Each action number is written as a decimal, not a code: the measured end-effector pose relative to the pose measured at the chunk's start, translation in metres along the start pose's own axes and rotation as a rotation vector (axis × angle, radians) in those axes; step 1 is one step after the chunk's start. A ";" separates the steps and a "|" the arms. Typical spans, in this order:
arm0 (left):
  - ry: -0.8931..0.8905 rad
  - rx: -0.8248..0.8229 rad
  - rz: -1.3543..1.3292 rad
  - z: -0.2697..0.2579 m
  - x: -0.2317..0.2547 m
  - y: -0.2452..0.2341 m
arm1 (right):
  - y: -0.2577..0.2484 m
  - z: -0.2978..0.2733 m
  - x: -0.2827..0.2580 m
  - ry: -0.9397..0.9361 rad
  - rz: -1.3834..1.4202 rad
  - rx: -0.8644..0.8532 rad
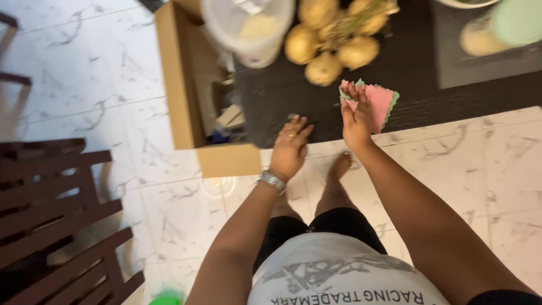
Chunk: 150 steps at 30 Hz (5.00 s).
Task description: Wiping down tables and counters and organizing household items like food and containers.
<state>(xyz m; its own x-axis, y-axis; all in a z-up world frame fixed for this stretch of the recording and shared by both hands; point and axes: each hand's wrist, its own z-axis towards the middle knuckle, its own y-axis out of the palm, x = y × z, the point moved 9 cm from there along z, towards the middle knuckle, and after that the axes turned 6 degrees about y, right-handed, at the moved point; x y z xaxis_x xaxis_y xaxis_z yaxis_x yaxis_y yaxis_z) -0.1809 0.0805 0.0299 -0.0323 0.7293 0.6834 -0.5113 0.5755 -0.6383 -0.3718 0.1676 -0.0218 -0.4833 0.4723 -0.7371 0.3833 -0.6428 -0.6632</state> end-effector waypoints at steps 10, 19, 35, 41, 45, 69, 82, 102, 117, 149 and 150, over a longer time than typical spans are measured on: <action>-0.549 0.182 0.045 -0.153 -0.140 -0.145 | 0.218 -0.043 -0.182 0.441 0.723 -0.280; -0.809 -0.129 0.142 -0.186 -0.213 -0.120 | -0.009 0.010 -0.202 0.014 0.329 0.133; -1.186 0.203 -0.369 -0.232 -0.226 -0.174 | 0.219 -0.055 -0.290 0.666 0.668 -0.335; -1.250 0.513 -0.361 -0.261 -0.210 -0.248 | 0.227 0.011 -0.244 0.227 -0.072 -0.375; -1.369 0.420 -0.169 -0.274 -0.188 -0.273 | 0.197 0.030 -0.279 0.235 0.218 -0.326; -0.576 1.316 -1.580 -0.269 -0.156 -0.478 | 0.464 -0.178 -0.551 0.631 0.583 -1.668; -1.058 1.509 -0.647 -0.467 -0.302 -0.683 | 0.606 -0.215 -0.720 0.151 0.354 -1.343; -0.957 1.004 1.010 -0.303 -0.597 -1.006 | 0.821 0.105 -0.912 0.014 0.291 -1.305; -1.524 0.331 0.605 -0.222 -0.823 -1.104 | 0.955 0.202 -0.992 0.279 0.288 -1.595; -1.980 1.543 0.936 -0.436 -0.933 -1.427 | 1.289 0.259 -1.281 0.346 0.338 -1.678; -1.989 1.547 0.939 -0.454 -0.964 -1.400 | 1.288 0.251 -1.282 0.343 0.332 -1.688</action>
<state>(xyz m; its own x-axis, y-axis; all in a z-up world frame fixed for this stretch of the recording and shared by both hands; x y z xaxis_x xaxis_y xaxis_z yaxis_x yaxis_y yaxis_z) 0.9558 -1.2600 0.1036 -0.2617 -0.8354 0.4833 0.1650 -0.5321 -0.8305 0.5436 -1.4172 0.1017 -0.1338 0.7003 -0.7012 0.8554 0.4389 0.2751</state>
